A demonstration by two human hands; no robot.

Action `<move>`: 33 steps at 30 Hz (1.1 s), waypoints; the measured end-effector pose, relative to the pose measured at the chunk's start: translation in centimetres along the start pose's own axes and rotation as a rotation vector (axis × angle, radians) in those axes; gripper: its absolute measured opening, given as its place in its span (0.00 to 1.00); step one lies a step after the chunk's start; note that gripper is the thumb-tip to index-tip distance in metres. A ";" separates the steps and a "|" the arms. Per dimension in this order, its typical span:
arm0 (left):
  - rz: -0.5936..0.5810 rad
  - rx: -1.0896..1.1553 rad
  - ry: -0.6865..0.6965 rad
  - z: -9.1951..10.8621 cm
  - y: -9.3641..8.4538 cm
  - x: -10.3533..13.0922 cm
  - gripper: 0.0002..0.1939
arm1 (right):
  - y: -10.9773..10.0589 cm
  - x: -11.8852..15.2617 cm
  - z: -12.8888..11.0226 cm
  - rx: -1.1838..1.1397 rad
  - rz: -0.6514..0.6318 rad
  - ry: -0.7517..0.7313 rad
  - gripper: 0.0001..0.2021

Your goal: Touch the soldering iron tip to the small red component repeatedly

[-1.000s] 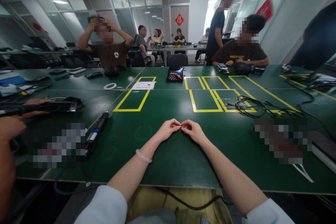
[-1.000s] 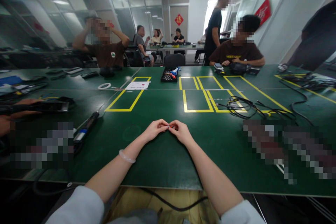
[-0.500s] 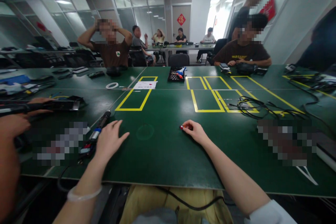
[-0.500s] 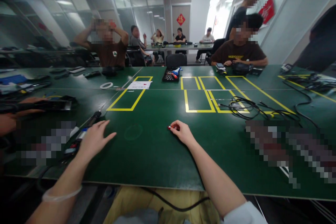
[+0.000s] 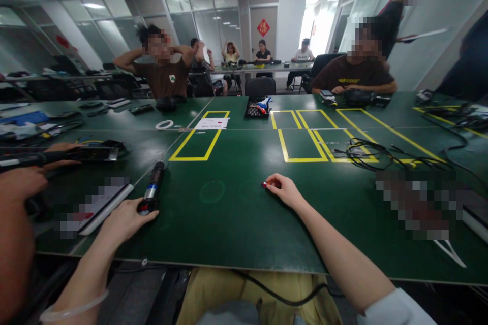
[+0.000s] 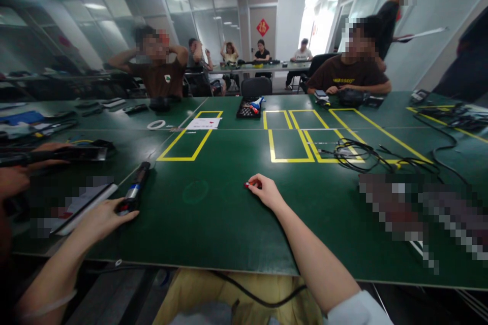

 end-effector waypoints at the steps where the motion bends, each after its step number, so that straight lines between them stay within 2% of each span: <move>1: -0.014 -0.002 0.031 1.1 0.3 0.1 0.36 | -0.1 0.0 -0.1 -0.003 0.003 -0.001 0.09; 3: -0.016 -0.033 0.046 3.6 0.6 0.3 0.38 | -0.3 0.1 -0.2 -0.012 0.005 -0.009 0.08; 5: -0.026 -0.043 0.085 7.2 0.8 0.8 0.37 | -0.5 0.1 -0.2 -0.026 0.006 -0.022 0.08; 9: -0.072 -0.064 0.213 16.3 1.4 1.7 0.32 | -0.8 0.2 -0.2 -0.020 -0.001 -0.051 0.06; 14: -0.054 -0.073 0.383 26.9 2.4 2.8 0.32 | -1.3 0.5 -0.4 -0.002 0.017 -0.106 0.02; 18: -0.042 -0.031 0.483 32.7 3.0 3.5 0.30 | -1.3 0.5 -0.5 0.005 0.031 -0.130 0.01; 20: -0.045 -0.002 0.526 34.6 3.2 3.8 0.29 | -1.2 0.5 -0.6 0.015 0.038 -0.132 0.01; 23: -0.049 0.035 0.569 36.0 3.4 4.2 0.28 | -1.0 0.5 -0.8 0.040 0.044 -0.136 0.01; 33: -0.009 0.052 0.595 36.4 3.8 4.4 0.29 | -1.1 0.2 -0.3 0.070 0.041 -0.098 0.03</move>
Point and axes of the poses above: each hand's wrist, its own x-axis away from the middle knuckle, its own y-axis out of the palm, z = x × y, the point moved 8 cm from there along -x, towards the middle knuckle, and after that the axes turned 6 degrees about -z, right-handed, at the moved point
